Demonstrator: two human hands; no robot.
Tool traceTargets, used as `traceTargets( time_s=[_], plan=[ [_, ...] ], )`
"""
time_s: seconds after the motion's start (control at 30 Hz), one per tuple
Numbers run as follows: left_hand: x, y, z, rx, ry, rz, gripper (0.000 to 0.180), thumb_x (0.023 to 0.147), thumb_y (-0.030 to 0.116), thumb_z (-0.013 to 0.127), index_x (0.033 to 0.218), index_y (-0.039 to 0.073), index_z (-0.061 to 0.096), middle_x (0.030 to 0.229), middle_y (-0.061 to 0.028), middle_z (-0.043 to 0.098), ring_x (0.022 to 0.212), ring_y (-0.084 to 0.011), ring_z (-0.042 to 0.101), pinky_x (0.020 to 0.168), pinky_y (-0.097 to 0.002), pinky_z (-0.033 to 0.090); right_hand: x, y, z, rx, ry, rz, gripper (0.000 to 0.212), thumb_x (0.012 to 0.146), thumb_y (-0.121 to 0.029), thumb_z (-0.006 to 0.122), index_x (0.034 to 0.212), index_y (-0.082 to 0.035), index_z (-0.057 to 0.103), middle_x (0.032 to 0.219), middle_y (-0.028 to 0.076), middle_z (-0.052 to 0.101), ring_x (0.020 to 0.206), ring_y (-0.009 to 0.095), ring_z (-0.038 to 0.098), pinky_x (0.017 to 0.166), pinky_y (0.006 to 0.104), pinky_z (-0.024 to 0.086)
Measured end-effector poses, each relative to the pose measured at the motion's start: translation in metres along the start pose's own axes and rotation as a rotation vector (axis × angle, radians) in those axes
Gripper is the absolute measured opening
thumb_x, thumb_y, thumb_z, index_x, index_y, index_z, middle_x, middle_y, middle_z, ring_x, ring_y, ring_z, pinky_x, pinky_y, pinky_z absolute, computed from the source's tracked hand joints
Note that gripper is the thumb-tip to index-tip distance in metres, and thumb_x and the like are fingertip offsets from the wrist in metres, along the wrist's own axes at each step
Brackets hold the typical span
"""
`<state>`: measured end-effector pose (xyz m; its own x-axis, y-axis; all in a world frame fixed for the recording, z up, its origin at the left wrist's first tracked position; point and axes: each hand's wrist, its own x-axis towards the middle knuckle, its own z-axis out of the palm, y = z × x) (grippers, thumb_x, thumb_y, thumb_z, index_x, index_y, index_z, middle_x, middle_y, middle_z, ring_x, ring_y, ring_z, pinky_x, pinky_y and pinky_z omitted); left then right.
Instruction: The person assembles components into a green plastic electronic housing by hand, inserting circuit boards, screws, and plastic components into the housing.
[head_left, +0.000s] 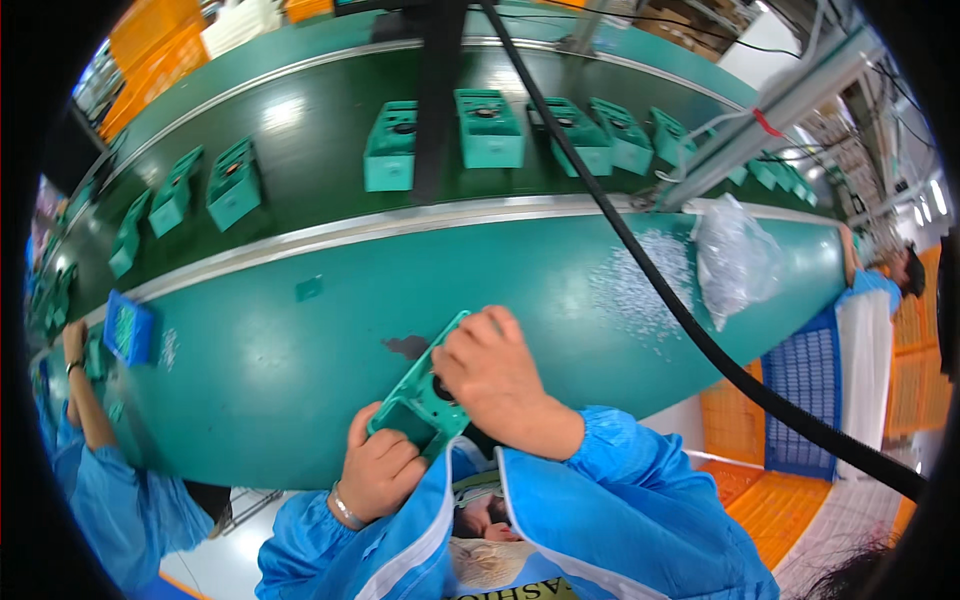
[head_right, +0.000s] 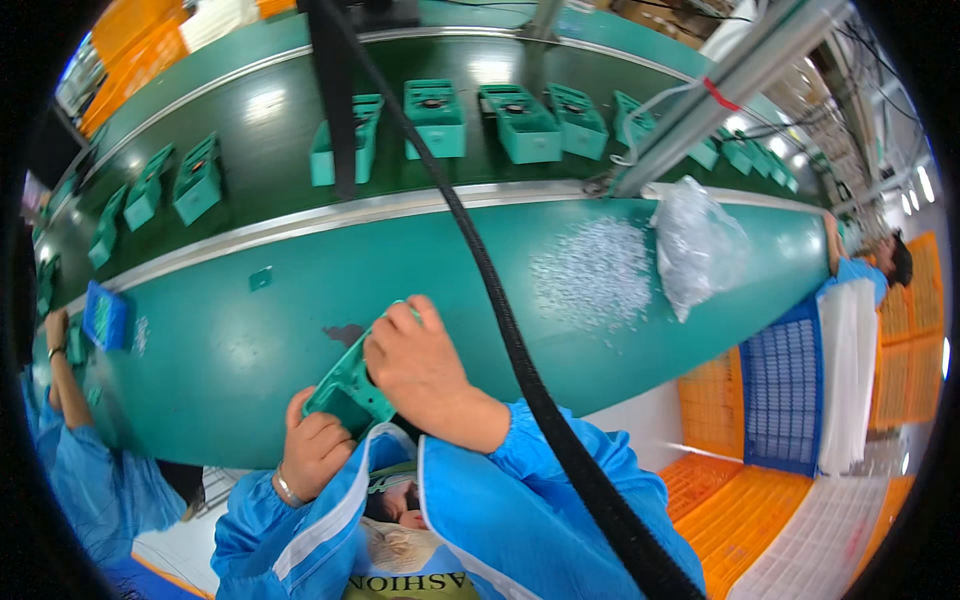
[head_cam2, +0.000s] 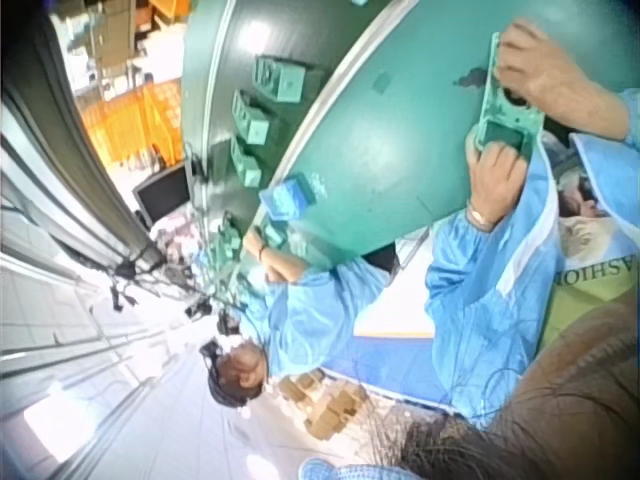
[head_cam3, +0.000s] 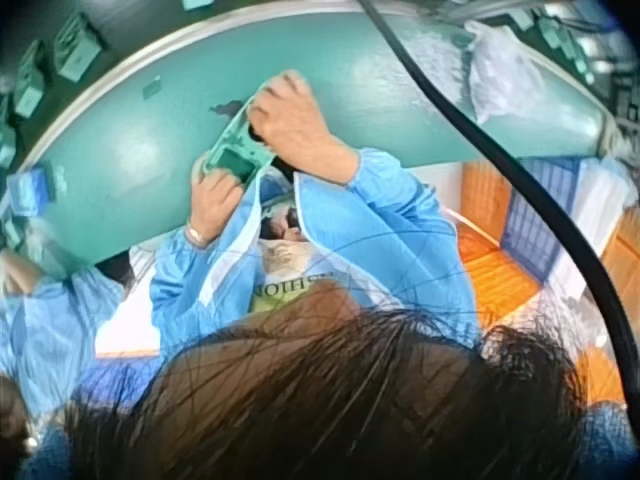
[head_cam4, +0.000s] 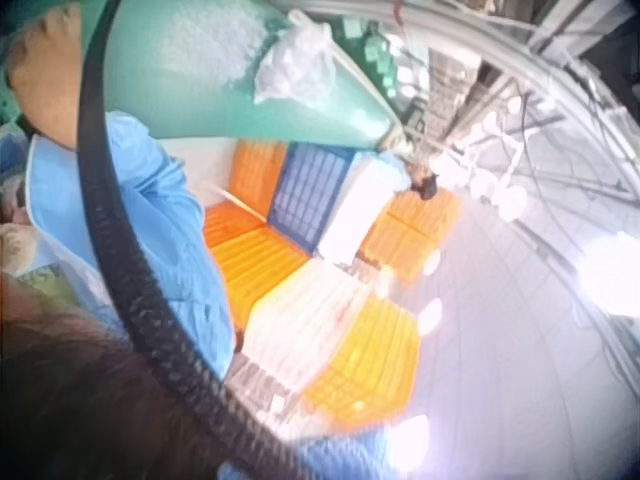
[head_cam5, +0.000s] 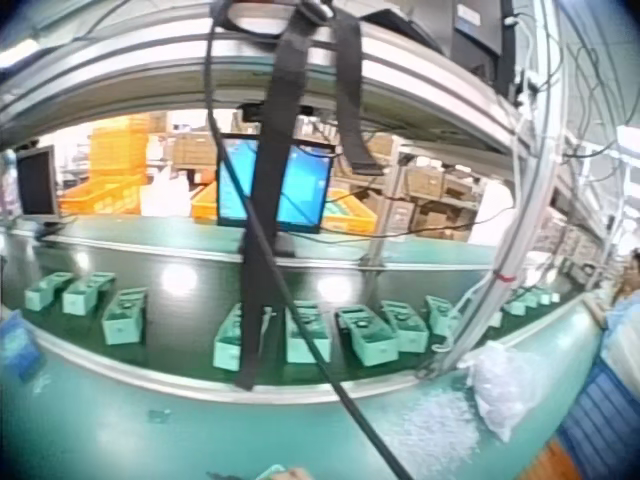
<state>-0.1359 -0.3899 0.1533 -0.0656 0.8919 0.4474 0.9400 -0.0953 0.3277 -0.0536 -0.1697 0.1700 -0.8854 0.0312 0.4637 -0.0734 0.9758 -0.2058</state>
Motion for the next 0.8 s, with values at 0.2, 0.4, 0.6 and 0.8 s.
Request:
traceTargets(
  time_s=[0.2,0.4,0.6,0.8],
  plan=[
    [0.002,-0.001,0.001,0.027,-0.016,0.004,0.007,0.073,0.017,0.068,0.077,0.013,0.063,0.076,-0.0001,0.056,0.080,-0.0195,0.060,0.106,-0.0607,0.042,-0.017,0.011,-0.013,0.132,-0.003,0.073,0.035,0.078,-0.021,0.080,0.111,-0.009,0.075,0.097,0.003,0.061,0.108,0.027,0.056,0.102,0.0501,0.040],
    [0.001,-0.001,0.002,0.020,-0.011,-0.006,0.007,0.074,0.018,0.067,0.077,0.013,0.063,0.076,0.0000,0.056,0.081,-0.0195,0.061,0.106,-0.0604,0.042,-0.080,0.091,-0.068,-0.221,0.121,0.394,0.021,0.076,-0.013,0.079,0.096,-0.013,0.073,0.084,0.003,0.064,0.092,0.028,0.061,0.090,0.0438,0.044],
    [0.004,0.001,-0.002,0.012,-0.028,-0.012,0.007,0.075,0.018,0.067,0.077,0.013,0.063,0.076,-0.0001,0.056,0.081,-0.0197,0.061,0.106,-0.0601,0.042,-0.118,0.115,-0.070,-0.188,0.114,0.515,0.013,0.077,-0.010,0.080,0.087,-0.013,0.072,0.086,0.001,0.065,0.093,0.026,0.059,0.091,0.0431,0.043],
    [0.005,0.004,-0.004,0.015,-0.045,-0.028,0.008,0.075,0.018,0.067,0.078,0.012,0.063,0.077,-0.0005,0.056,0.081,-0.0204,0.061,0.105,-0.0603,0.042,-0.116,0.115,-0.062,-0.165,0.139,0.528,0.013,0.076,-0.010,0.080,0.086,-0.012,0.072,0.085,0.001,0.064,0.094,0.026,0.059,0.092,0.0428,0.042]
  ],
)
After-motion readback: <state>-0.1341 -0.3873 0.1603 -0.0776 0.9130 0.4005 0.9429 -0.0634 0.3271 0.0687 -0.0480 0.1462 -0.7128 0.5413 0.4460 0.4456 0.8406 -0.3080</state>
